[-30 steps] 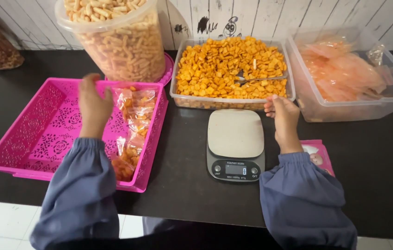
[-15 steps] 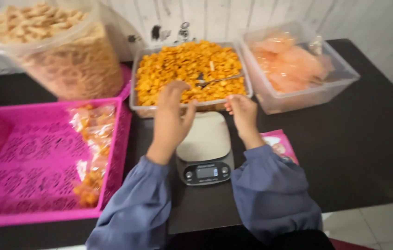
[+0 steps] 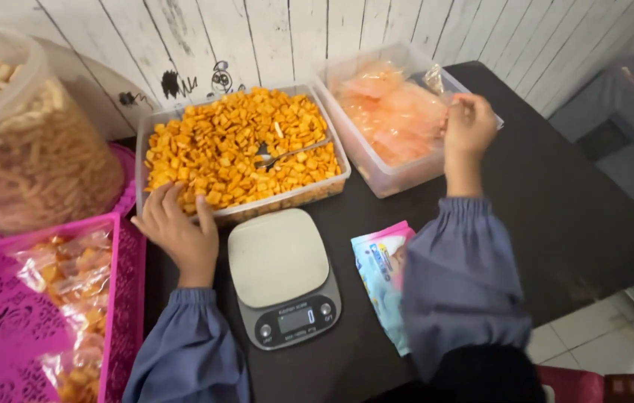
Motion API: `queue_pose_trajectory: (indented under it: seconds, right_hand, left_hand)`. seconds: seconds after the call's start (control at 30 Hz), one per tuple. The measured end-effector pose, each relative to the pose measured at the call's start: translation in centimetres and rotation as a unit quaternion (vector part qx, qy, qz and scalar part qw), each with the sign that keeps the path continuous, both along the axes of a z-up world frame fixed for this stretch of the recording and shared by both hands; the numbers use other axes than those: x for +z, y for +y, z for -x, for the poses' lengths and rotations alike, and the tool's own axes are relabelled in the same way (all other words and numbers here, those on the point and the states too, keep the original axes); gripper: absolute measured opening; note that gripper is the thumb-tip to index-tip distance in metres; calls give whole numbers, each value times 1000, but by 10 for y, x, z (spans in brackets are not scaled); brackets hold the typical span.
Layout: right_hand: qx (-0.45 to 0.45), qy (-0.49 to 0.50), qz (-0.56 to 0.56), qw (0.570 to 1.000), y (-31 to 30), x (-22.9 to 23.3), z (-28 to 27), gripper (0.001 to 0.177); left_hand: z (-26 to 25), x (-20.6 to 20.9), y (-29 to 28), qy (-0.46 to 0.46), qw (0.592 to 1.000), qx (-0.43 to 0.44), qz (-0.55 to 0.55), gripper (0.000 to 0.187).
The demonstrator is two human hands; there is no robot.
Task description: Packaging small orange snacks into plastic bags and weighing them on a digital scale for portion control.
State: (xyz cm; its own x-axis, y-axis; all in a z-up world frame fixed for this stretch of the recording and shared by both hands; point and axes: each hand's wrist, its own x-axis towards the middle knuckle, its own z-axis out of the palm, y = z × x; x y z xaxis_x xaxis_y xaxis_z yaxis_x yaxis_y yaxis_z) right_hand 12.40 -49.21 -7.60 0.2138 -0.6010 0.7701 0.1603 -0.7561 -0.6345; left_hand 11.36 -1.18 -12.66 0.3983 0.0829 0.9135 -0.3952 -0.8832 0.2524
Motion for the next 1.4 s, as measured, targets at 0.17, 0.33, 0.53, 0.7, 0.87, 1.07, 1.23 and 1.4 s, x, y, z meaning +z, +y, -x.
queue_pose_trajectory:
  seconds: [0.17, 0.33, 0.53, 0.7, 0.87, 1.07, 1.23, 1.4]
  right_hand:
    - [19, 185, 114, 976, -39, 13, -47, 8]
    - [83, 402, 286, 866, -21, 11, -96, 18]
    - [73, 533, 310, 784, 0, -1, -122, 54]
    - [210, 239, 205, 926, -27, 7, -118, 15]
    - [240, 139, -8, 961, 19, 96, -19, 17]
    - [240, 72, -193, 949, 35, 117, 27, 11]
    - [250, -3, -243, 937, 7, 54, -7, 13]
    - [187, 96, -127, 969, -23, -9, -45, 24]
  left_hand:
    - [3, 0, -7, 19, 1000, 15, -2, 22]
    - [1, -6, -6, 27, 1000, 9, 4, 15]
    - [-1, -6, -7, 41, 999, 12, 11, 12]
    - [0, -6, -8, 37, 999, 2, 23, 9]
    - [10, 5, -13, 74, 996, -8, 47, 9]
    - [26, 33, -24, 56, 997, -37, 33, 14]
    - [39, 42, -66, 50, 986, -158, 9, 28]
    - [65, 66, -121, 269, 904, -256, -211, 66]
